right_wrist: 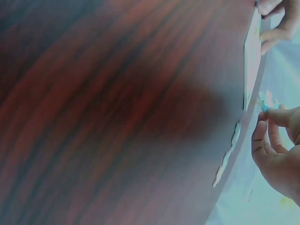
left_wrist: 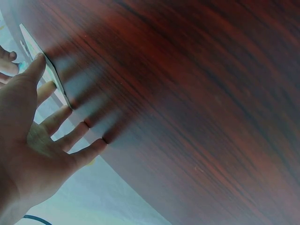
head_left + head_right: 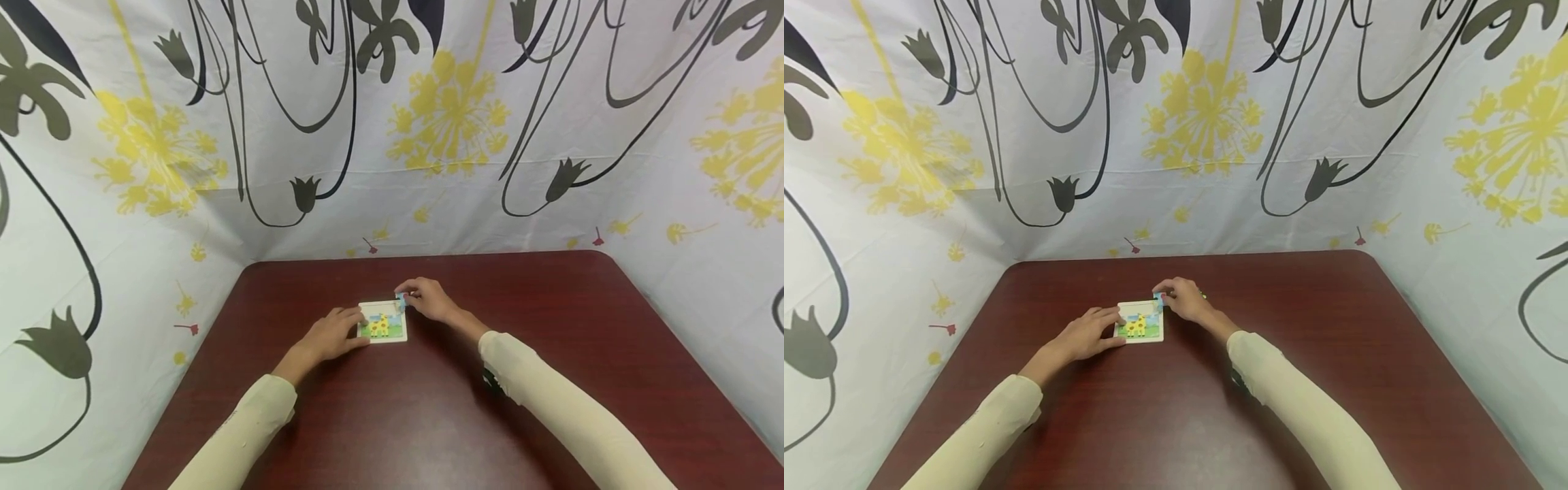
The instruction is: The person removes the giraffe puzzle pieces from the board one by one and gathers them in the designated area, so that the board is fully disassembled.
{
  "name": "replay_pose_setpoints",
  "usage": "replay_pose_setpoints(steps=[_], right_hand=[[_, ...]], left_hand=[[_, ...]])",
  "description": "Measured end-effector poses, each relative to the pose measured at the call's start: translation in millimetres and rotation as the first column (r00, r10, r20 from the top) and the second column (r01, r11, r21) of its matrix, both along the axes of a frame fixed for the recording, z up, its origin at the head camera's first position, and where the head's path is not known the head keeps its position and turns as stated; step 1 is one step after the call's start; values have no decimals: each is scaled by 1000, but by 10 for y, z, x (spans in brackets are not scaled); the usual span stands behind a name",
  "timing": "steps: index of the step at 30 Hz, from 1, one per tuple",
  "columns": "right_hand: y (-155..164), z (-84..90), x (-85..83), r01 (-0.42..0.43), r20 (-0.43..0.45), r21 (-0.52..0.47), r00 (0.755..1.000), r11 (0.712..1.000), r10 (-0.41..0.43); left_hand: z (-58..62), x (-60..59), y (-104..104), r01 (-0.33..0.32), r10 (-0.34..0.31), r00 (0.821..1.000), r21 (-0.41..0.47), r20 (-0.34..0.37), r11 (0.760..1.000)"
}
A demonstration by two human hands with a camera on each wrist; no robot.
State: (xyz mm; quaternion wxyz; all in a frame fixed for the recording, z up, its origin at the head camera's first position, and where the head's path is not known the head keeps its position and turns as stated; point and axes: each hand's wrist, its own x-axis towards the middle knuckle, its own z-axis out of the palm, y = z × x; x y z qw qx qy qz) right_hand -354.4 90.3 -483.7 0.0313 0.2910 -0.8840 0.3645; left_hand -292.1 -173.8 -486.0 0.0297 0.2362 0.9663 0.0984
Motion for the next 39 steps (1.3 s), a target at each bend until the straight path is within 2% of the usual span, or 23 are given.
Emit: replay_pose_setpoints(steps=[17,28,39], right_hand=[[561,106,-118,105,16,43,994,994,-106],[836,96,-166,150,37,88,987,985,-154],[1014,12,-181,144,36,136,988,980,-150]], left_hand=[[-7,1,2,4,-4,1000,10,-17,1000],[-12,7,-8,-1,1,1000,13,-6,1000],[-21,-5,-15,5,-5,1000,10,-10,1000]])
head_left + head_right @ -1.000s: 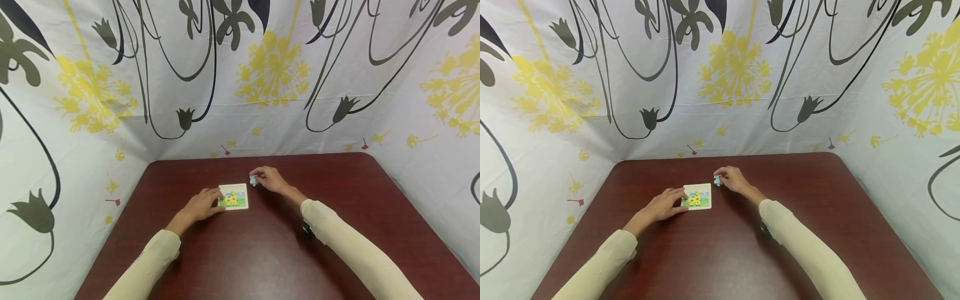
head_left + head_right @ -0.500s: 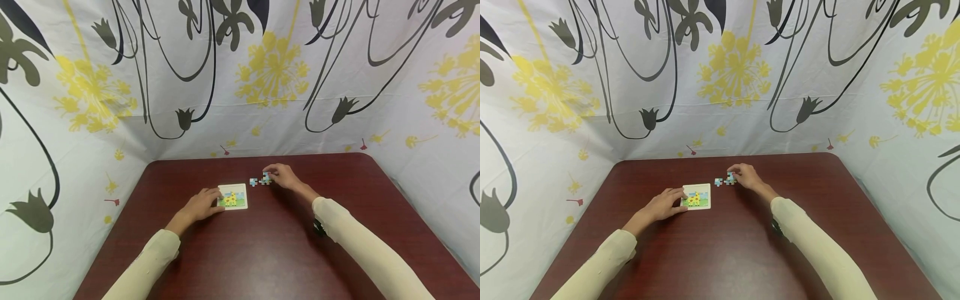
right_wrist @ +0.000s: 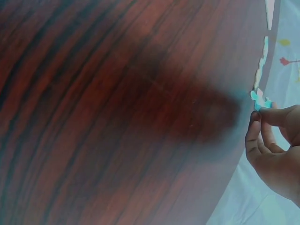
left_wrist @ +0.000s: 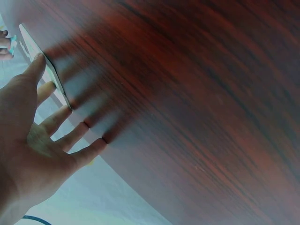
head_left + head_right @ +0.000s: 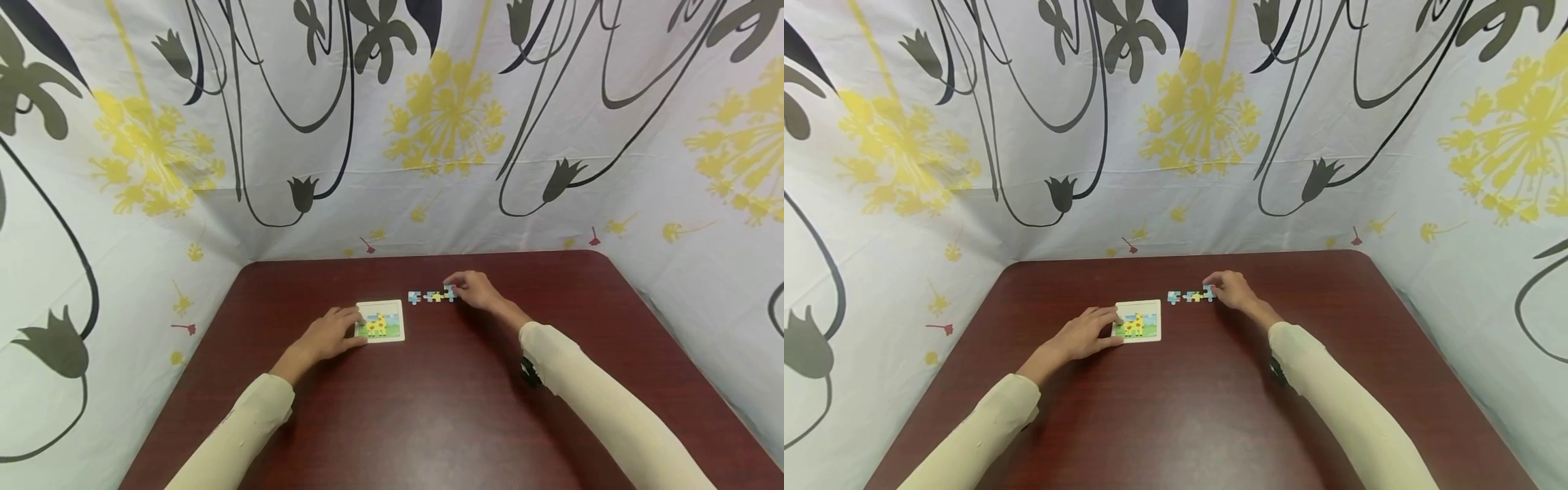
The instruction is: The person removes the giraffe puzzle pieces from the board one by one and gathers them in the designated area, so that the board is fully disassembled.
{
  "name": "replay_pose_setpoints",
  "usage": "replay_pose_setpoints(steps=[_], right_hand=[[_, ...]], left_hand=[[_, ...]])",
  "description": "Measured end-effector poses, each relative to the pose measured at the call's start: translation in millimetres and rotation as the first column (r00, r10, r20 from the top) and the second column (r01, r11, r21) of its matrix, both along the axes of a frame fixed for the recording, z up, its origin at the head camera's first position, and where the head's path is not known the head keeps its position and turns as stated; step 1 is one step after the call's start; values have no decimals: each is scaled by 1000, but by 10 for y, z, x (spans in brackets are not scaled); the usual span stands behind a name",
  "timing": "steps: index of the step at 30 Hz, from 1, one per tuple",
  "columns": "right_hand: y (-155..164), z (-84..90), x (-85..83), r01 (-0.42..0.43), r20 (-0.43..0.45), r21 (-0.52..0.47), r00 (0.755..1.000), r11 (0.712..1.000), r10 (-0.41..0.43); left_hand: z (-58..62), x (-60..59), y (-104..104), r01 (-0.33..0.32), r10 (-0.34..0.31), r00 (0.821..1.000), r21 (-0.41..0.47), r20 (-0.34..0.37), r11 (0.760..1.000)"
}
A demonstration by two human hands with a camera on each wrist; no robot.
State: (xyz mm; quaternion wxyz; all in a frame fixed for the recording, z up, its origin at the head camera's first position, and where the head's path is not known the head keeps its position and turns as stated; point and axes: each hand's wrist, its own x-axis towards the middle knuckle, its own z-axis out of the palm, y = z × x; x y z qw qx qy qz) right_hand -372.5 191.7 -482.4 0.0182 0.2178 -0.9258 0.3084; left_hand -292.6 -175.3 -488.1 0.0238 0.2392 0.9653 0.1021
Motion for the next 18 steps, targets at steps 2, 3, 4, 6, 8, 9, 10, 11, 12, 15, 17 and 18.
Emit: replay_pose_setpoints(steps=[2,3,4,6,8,9,10,11,12,15,17,18], right_hand=[[26,-29,-8,-3,5,9,1000,1000,3],[38,-43,-11,-6,4,13,1000,1000,6],[47,-54,-12,-8,4,16,1000,1000,8],[60,-76,-15,-11,-1,22,1000,1000,11],[65,-89,-13,-10,-4,28,1000,1000,10],[63,-92,-12,-6,-3,30,1000,1000,6],[60,-91,-6,-5,-3,31,1000,1000,5],[55,-89,0,-3,-2,32,1000,999,3],[48,-83,8,2,5,33,1000,999,-2],[30,-81,19,10,11,38,1000,999,-11],[21,-88,21,18,18,40,1000,999,-19],[18,-94,18,22,20,41,1000,999,-23]], left_hand=[[0,-3,-1,3,-3,1000,4,1,1000],[-1,-6,-2,4,-4,1000,4,1,1000],[-2,-8,-2,3,-3,1000,1,1,1000],[-5,-11,-3,3,-3,1000,4,2,1000],[-9,-16,-4,4,-4,1000,3,0,1000],[-12,-17,-5,3,-3,1000,2,-2,1000],[-13,-19,-6,3,-3,1000,3,-2,1000],[-13,-18,-7,3,-3,1000,3,-1,1000],[-12,-18,-6,2,-2,1000,1,-1,1000],[-8,-14,-6,2,-2,1000,4,-2,1000],[-4,-10,-4,2,-2,1000,7,0,1000],[-1,-8,-3,2,-2,1000,10,-1,1000]])
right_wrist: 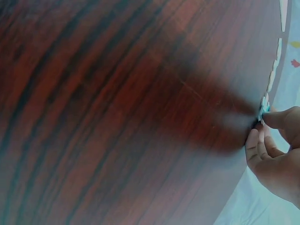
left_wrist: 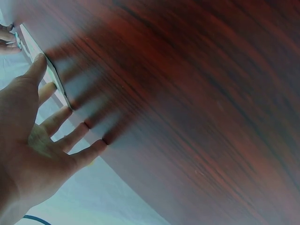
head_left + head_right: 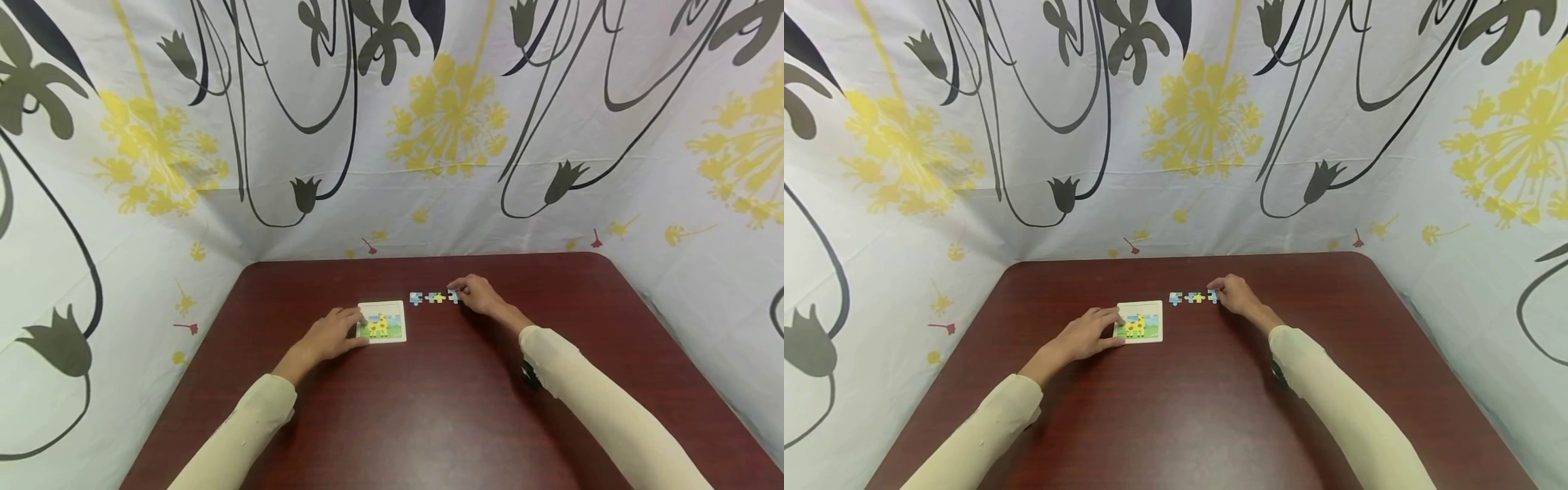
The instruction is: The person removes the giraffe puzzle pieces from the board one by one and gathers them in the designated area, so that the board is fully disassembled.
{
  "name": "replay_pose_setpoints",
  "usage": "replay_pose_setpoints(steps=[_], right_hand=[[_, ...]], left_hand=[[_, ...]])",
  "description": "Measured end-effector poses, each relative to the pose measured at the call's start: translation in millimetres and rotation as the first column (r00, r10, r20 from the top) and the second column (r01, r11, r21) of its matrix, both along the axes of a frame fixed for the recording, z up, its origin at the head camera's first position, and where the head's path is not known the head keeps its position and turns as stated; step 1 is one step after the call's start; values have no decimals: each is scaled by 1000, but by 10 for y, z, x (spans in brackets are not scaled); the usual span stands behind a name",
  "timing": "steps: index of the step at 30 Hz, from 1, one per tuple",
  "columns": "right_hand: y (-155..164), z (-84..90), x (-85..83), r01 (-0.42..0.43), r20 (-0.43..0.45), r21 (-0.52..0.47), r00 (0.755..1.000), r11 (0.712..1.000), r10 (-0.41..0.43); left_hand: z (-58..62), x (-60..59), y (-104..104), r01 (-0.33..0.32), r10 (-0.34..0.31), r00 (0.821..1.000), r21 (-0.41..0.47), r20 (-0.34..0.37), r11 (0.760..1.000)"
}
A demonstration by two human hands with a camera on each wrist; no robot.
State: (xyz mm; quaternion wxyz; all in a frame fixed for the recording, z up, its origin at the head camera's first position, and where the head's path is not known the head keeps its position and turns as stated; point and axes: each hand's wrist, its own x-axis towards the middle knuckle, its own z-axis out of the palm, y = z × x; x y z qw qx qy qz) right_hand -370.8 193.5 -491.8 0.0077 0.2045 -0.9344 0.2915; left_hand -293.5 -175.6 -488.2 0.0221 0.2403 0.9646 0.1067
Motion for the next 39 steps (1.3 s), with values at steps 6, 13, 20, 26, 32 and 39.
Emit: replay_pose_setpoints(steps=[6,13,20,26,32,39], right_hand=[[7,-27,-4,-13,-19,0,1000,1000,13],[-17,-12,12,-15,-40,-20,999,1000,14],[-164,29,32,-44,-61,-46,997,998,41],[-376,65,75,-75,-59,-43,996,996,73],[-622,55,112,-128,-68,-70,990,989,124],[-856,66,169,-171,-53,-57,984,984,168]], left_hand=[[18,12,7,-1,1,1000,17,-4,1000],[26,18,-1,-3,3,1000,45,-11,999],[-7,3,-9,-11,13,1000,51,-28,999],[-23,-10,3,-22,24,999,56,-22,998],[-18,-12,-7,-19,21,999,56,-27,998],[3,4,5,-18,19,1000,56,-22,998]])
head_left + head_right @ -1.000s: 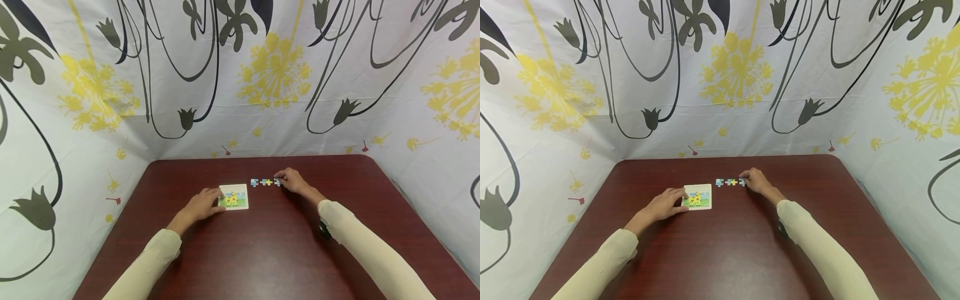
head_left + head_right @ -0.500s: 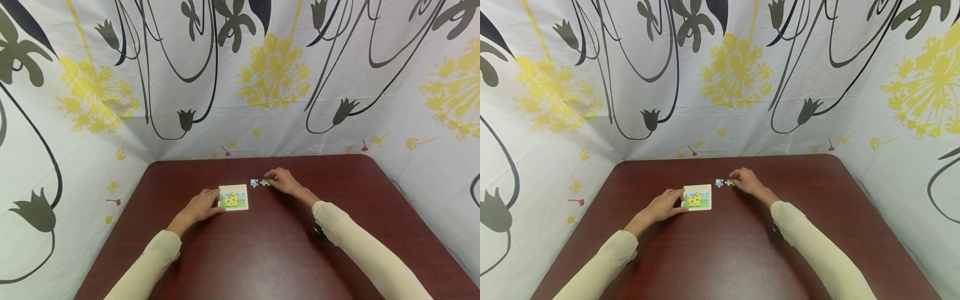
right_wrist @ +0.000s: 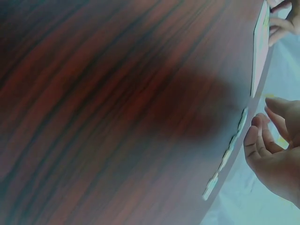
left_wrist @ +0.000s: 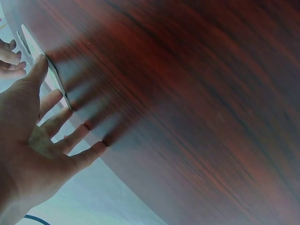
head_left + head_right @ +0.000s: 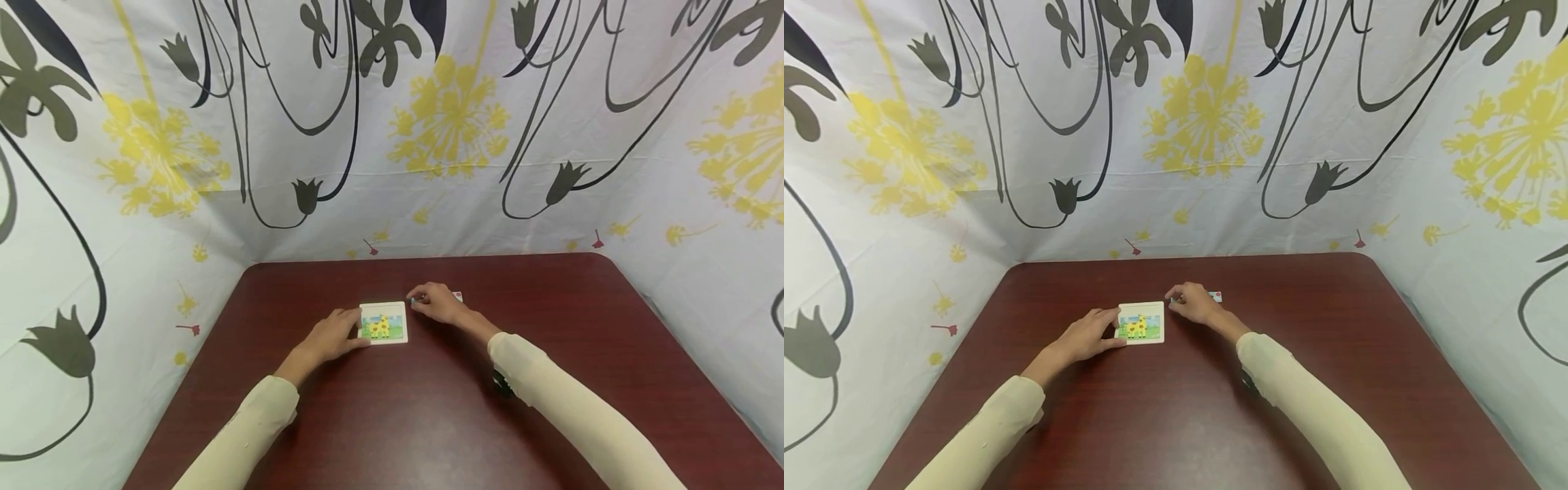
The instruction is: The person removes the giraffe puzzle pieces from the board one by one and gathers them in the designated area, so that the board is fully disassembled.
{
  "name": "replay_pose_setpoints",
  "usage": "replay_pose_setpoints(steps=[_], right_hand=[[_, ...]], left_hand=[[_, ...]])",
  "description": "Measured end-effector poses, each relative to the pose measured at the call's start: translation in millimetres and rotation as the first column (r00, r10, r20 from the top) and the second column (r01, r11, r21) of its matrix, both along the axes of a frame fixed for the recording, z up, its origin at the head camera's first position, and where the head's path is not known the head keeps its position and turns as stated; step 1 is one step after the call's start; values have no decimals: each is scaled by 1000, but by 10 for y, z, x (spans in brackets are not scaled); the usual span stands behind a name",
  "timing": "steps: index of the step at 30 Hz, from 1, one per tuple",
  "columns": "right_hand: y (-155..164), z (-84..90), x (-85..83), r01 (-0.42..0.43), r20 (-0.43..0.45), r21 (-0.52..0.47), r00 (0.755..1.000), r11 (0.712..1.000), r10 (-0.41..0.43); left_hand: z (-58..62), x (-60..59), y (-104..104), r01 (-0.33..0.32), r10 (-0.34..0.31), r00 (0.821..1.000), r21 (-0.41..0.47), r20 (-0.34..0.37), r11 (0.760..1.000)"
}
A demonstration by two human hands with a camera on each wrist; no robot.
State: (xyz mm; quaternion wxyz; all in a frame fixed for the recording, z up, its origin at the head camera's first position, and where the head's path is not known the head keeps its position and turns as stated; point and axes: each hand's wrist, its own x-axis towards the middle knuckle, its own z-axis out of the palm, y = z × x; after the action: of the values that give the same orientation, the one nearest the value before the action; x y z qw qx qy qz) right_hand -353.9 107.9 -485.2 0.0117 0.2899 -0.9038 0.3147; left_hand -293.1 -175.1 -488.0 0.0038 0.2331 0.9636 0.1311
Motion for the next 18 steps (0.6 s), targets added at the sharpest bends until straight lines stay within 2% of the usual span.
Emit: replay_pose_setpoints(steps=[7,13,18], right_hand=[[-206,14,53,-57,24,-9,998,998,57],[-374,5,102,-76,26,-2,997,997,76],[-496,-4,124,-96,63,-11,993,995,96]], left_hand=[[8,17,3,-2,1,1000,12,13,1000],[6,21,-5,18,-18,1000,17,-1,1000],[7,20,-13,31,-31,999,18,-11,999]])
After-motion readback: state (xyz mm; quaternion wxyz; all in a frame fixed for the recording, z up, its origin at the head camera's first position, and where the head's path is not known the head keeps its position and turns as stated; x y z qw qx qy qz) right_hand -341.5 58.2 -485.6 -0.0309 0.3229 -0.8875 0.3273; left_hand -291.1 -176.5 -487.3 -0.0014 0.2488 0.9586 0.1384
